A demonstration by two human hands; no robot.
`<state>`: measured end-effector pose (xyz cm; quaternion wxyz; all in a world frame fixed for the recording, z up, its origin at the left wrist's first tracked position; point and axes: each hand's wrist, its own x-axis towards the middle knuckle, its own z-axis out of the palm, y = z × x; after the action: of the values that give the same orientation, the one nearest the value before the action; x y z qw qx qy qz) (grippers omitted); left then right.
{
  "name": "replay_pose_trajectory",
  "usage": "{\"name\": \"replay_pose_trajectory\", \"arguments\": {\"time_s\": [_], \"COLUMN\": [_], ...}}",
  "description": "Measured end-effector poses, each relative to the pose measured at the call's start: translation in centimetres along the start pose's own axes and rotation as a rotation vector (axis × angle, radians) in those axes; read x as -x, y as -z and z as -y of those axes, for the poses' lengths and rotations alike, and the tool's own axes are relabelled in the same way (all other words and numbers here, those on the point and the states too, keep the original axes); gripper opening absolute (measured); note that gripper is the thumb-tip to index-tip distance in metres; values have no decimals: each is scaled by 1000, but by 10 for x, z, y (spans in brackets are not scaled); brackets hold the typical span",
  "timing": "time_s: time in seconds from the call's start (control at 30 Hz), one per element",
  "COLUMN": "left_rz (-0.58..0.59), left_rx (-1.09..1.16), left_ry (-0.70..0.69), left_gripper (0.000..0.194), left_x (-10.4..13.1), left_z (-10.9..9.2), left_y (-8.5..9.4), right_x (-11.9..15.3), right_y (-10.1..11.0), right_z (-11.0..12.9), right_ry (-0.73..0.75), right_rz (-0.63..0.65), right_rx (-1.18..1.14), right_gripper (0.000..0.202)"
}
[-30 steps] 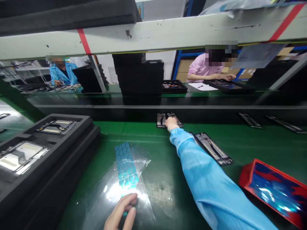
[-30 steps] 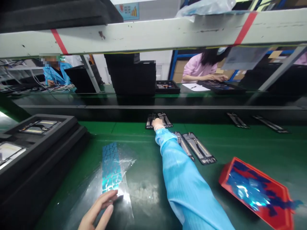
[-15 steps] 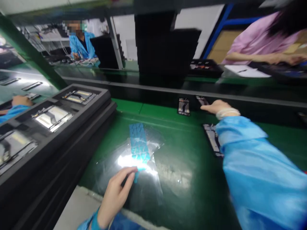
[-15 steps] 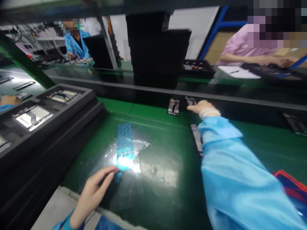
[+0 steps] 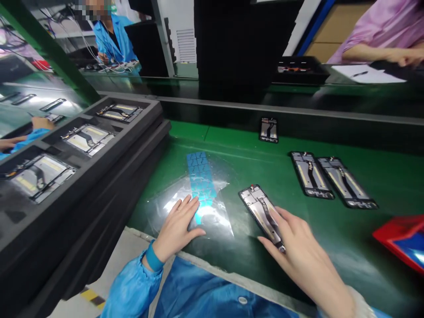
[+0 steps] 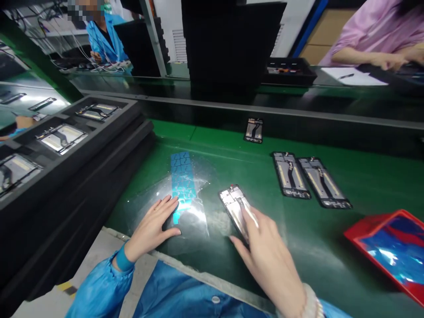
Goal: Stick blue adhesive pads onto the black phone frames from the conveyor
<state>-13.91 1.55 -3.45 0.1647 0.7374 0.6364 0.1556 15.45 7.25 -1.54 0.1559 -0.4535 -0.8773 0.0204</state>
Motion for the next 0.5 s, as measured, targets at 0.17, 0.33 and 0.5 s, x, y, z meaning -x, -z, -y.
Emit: {"name": "replay_pose_trajectory", "arguments": {"time_s": [0.17, 0.33, 0.5], "left_rz": [-87, -137, -121], "left_rx": [75, 139, 173], "left_ry": [72, 118, 114], "left_gripper": [40, 24, 22], "left_x": [-2, -6, -8], "left_z": [0, 1, -1], "left_y": [-1, 4, 9], "right_x": [-52, -91, -108], "right_y": [1, -20, -28], "right_z": [61, 98, 118], "right_ry": [280, 415, 483], "right_rz": [86, 201, 302], "right_rx": [-318, -211, -122], "right_gripper": [20, 18, 14]}}
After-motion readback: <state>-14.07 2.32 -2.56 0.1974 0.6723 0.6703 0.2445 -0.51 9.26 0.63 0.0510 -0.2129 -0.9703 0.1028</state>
